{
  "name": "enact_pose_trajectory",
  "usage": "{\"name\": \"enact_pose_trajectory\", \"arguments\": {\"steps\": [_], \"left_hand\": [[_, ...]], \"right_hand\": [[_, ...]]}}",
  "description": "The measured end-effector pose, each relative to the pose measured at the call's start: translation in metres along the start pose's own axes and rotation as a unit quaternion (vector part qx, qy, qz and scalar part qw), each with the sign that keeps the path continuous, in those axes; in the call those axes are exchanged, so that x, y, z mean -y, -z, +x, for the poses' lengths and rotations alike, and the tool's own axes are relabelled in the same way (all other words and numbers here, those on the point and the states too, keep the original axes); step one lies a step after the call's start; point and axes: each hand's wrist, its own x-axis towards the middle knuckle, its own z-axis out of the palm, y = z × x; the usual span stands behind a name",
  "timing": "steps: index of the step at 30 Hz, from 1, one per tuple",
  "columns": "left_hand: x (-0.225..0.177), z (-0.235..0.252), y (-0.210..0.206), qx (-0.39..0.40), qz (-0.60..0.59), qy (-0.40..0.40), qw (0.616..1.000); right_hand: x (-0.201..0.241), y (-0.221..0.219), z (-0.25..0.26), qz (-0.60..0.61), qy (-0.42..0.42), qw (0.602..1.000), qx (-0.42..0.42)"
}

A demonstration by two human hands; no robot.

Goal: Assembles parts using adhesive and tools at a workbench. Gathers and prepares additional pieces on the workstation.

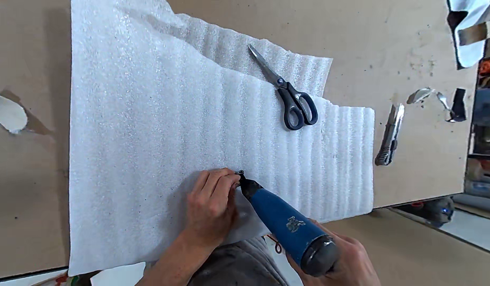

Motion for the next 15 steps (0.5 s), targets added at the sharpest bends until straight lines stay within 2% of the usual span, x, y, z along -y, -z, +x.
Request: {"name": "enact_pose_trajectory", "arguments": {"steps": [7,15], "left_hand": [[-0.001,0.001,0.0,0.003,0.001,-0.009,1.0],[0.002,0.003,-0.002,0.001,0.012,-0.025,1.0]], "right_hand": [[0.003,0.0,0.002,0.013,-0.01,1.0,0.021],[0.006,-0.005,0.004,0.032,-0.09,0.995,0.031]]}}
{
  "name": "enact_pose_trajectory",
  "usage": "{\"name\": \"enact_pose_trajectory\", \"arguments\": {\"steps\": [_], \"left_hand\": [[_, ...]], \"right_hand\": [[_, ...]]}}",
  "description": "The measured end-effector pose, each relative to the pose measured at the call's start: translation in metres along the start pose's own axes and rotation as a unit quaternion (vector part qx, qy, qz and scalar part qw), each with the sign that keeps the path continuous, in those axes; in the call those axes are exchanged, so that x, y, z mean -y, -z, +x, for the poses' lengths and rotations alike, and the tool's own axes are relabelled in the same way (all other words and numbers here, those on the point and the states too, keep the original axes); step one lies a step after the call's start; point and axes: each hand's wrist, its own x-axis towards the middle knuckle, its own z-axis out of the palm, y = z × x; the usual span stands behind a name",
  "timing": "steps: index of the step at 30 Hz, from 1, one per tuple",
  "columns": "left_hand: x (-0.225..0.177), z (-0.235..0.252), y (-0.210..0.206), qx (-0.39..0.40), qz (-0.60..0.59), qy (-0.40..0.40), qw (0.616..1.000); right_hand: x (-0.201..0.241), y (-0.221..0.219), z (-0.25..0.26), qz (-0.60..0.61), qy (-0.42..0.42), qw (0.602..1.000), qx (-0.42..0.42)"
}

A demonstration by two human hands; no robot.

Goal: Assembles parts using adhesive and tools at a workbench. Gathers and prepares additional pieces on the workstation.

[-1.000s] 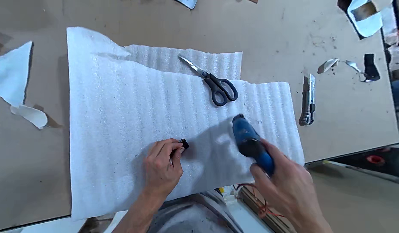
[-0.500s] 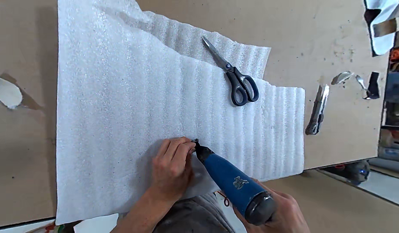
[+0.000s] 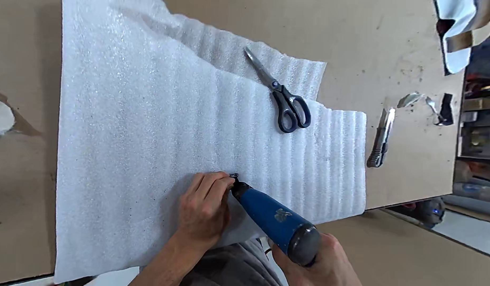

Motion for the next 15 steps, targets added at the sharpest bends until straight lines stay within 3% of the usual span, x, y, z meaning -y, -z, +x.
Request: {"name": "enact_pose_trajectory", "arguments": {"steps": [4,9,13,15], "left_hand": [[-0.002,-0.002,0.004,0.005,0.011,-0.004,1.0],[-0.006,-0.006,0.011,0.039,0.047,-0.009,0.998],[-0.033,0.004,0.033,0.063,-0.182,0.107,0.975],[-0.06,0.013,0.05,0.066,-0.306,0.101,0.944]], "right_hand": [[-0.022,0.024,-0.021,0.013,-0.047,0.996,-0.072],[-0.082,0.047,-0.001,-0.115,-0.048,0.974,-0.191],[-0.123,0.031,0.038,-0.095,-0.032,0.977,-0.19],[-0.113,0.029,0.035,-0.09,0.014,0.975,-0.203]]}}
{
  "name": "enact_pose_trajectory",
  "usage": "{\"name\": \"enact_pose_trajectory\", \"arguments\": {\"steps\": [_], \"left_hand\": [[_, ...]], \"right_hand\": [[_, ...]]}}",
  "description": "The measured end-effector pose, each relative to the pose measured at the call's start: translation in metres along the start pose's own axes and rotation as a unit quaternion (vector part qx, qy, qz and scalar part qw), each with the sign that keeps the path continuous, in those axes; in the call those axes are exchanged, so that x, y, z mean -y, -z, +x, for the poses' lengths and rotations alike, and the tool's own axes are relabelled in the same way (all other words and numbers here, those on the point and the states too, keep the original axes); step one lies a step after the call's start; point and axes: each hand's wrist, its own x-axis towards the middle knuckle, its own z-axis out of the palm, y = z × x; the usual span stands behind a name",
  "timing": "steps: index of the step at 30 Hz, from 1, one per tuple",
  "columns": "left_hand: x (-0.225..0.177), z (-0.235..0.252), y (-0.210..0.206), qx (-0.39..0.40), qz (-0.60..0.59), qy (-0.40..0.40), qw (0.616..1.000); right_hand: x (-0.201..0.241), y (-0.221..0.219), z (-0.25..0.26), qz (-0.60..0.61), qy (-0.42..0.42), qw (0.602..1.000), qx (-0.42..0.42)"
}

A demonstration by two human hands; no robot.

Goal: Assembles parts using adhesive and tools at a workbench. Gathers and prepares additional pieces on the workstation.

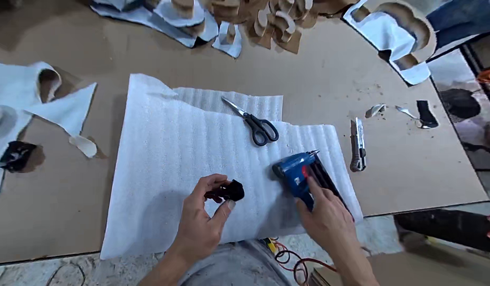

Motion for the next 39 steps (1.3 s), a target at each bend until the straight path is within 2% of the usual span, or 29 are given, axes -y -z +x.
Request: {"name": "enact_pose_trajectory", "arguments": {"steps": [2,3,5,6,7,9,13,15,18,23,26,29,32,37,39], "left_hand": [[-0.027,0.0,-0.006,0.013,-0.053,-0.045,0.998],[-0.039,-0.001,-0.01,0.018,-0.066,-0.065,0.996],[-0.057,-0.002,-0.02,0.032,-0.077,-0.103,0.991],[-0.063,-0.004,-0.025,0.038,-0.075,-0.123,0.989],[-0.066,-0.006,-0.029,0.039,-0.064,-0.143,0.987],[-0.071,-0.011,-0.031,0.04,-0.029,-0.18,0.982],[-0.085,-0.013,-0.015,0.054,0.054,-0.232,0.97],[-0.095,-0.012,-0.015,0.052,0.112,-0.273,0.954],[-0.102,-0.01,-0.017,0.062,0.16,-0.313,0.934],[-0.107,-0.008,-0.013,0.079,0.138,-0.324,0.932],[-0.113,-0.01,-0.016,0.079,0.101,-0.301,0.945],[-0.113,-0.013,-0.022,0.09,-0.012,-0.218,0.972],[-0.099,-0.015,-0.02,0.055,-0.03,-0.146,0.987],[-0.053,0.006,0.013,0.053,-0.023,-0.023,0.998],[-0.025,0.019,0.026,0.042,0.006,-0.004,0.999]], "right_hand": [[0.031,0.015,-0.015,0.108,0.087,0.99,-0.033],[0.05,0.023,-0.022,0.225,0.131,0.965,-0.019],[0.085,0.03,-0.033,0.449,0.209,0.868,0.027],[0.095,0.03,-0.035,0.499,0.239,0.833,0.019],[0.1,0.03,-0.036,0.515,0.264,0.816,-0.004],[0.097,0.034,-0.036,0.484,0.306,0.819,-0.049],[0.081,0.054,-0.036,0.331,0.362,0.862,-0.126],[0.076,0.061,-0.037,0.266,0.383,0.871,-0.153],[0.076,0.068,-0.037,0.231,0.421,0.863,-0.156],[0.077,0.072,-0.038,0.223,0.448,0.849,-0.169],[0.084,0.067,-0.042,0.258,0.455,0.821,-0.227],[0.09,0.057,-0.041,0.269,0.454,0.8,-0.284],[0.097,0.037,-0.033,0.284,0.445,0.797,-0.293],[0.12,-0.033,0.0,0.306,0.374,0.842,-0.238],[0.131,-0.068,0.016,0.296,0.346,0.861,-0.226]]}}
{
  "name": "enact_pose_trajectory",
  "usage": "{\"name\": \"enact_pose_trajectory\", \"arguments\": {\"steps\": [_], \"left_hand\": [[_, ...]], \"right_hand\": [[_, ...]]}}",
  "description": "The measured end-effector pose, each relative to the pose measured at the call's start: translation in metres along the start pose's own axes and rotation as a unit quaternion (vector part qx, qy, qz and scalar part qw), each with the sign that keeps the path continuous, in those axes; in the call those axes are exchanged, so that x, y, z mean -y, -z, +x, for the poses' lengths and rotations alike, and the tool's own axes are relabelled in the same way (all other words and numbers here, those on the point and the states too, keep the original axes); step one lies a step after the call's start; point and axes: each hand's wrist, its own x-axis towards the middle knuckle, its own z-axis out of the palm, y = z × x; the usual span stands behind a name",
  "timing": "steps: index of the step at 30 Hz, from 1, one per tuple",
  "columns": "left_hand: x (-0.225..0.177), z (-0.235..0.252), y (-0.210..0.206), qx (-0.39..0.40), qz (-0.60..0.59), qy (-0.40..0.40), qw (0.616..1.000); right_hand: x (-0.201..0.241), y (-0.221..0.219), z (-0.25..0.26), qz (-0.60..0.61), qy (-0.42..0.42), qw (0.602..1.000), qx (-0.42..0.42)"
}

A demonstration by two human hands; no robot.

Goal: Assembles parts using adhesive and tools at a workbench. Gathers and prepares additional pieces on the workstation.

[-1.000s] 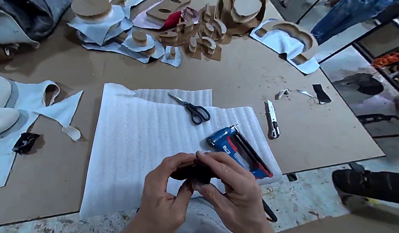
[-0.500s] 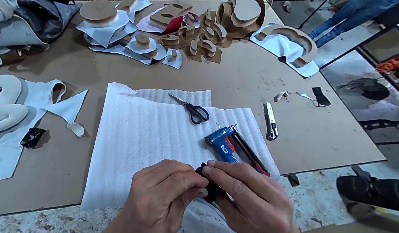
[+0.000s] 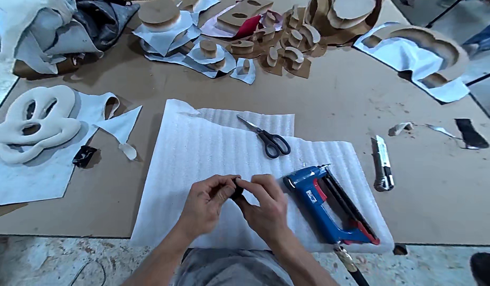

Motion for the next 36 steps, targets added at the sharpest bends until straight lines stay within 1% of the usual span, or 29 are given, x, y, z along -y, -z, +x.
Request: {"name": "enact_pose_trajectory", "arguments": {"steps": [2,4,6,8,11,13,14,15,16,17,18,19,21,22,23,26,28,29,30,32,34,36], "left_hand": [[0.03,0.011,0.008,0.006,0.049,-0.026,0.998],[0.06,0.021,0.012,0.021,0.115,-0.077,0.99],[0.085,0.022,0.011,0.026,0.165,-0.105,0.98],[0.101,0.015,0.005,0.019,0.205,-0.129,0.97],[0.108,0.009,0.001,0.021,0.267,-0.182,0.946],[0.11,0.007,0.001,0.027,0.293,-0.219,0.93],[0.11,0.007,0.002,0.028,0.303,-0.229,0.924],[0.11,0.006,0.004,0.032,0.311,-0.235,0.92],[0.11,0.006,0.006,0.038,0.319,-0.239,0.916],[0.11,0.007,0.008,0.044,0.328,-0.241,0.912],[0.11,0.007,0.01,0.048,0.333,-0.241,0.91],[0.11,0.008,0.013,0.053,0.333,-0.241,0.91],[0.107,0.012,0.018,0.069,0.327,-0.237,0.912],[0.106,0.014,0.02,0.082,0.325,-0.232,0.913],[0.105,0.016,0.022,0.094,0.323,-0.229,0.913],[0.104,0.02,0.026,0.112,0.322,-0.228,0.912],[0.106,0.022,0.027,0.113,0.317,-0.231,0.913],[0.107,0.022,0.026,0.11,0.309,-0.23,0.916],[0.109,0.022,0.026,0.107,0.3,-0.228,0.92],[0.11,0.022,0.026,0.1,0.285,-0.221,0.927],[0.11,0.021,0.027,0.103,0.279,-0.215,0.93],[0.11,0.022,0.028,0.104,0.279,-0.219,0.929]], "right_hand": [[-0.014,-0.03,-0.007,-0.021,-0.033,0.999,0.014],[-0.026,-0.047,-0.015,-0.055,-0.062,0.996,0.037],[-0.035,-0.05,-0.024,-0.087,-0.072,0.991,0.074],[-0.037,-0.043,-0.032,-0.106,-0.078,0.984,0.124],[-0.031,-0.021,-0.031,-0.128,-0.088,0.965,0.213],[-0.029,-0.007,-0.032,-0.136,-0.091,0.955,0.247],[-0.028,0.004,-0.033,-0.142,-0.1,0.954,0.244],[-0.024,0.02,-0.033,-0.161,-0.116,0.956,0.214],[-0.02,0.04,-0.032,-0.202,-0.138,0.955,0.166],[-0.018,0.064,-0.033,-0.257,-0.168,0.943,0.126],[-0.019,0.088,-0.035,-0.304,-0.21,0.923,0.111],[-0.023,0.109,-0.04,-0.338,-0.258,0.898,0.117],[-0.037,0.132,-0.057,-0.374,-0.339,0.85,0.154],[-0.042,0.136,-0.065,-0.375,-0.363,0.835,0.175],[-0.046,0.138,-0.07,-0.37,-0.375,0.829,0.189],[-0.057,0.136,-0.07,-0.353,-0.359,0.839,0.207],[-0.052,0.133,-0.055,-0.337,-0.391,0.83,0.211],[-0.045,0.135,-0.047,-0.333,-0.41,0.823,0.21],[-0.034,0.137,-0.039,-0.343,-0.402,0.822,0.213],[-0.007,0.138,-0.027,-0.347,-0.356,0.838,0.223],[0.026,0.13,-0.019,-0.275,-0.343,0.861,0.257],[0.051,0.108,-0.011,-0.196,-0.328,0.878,0.289]]}}
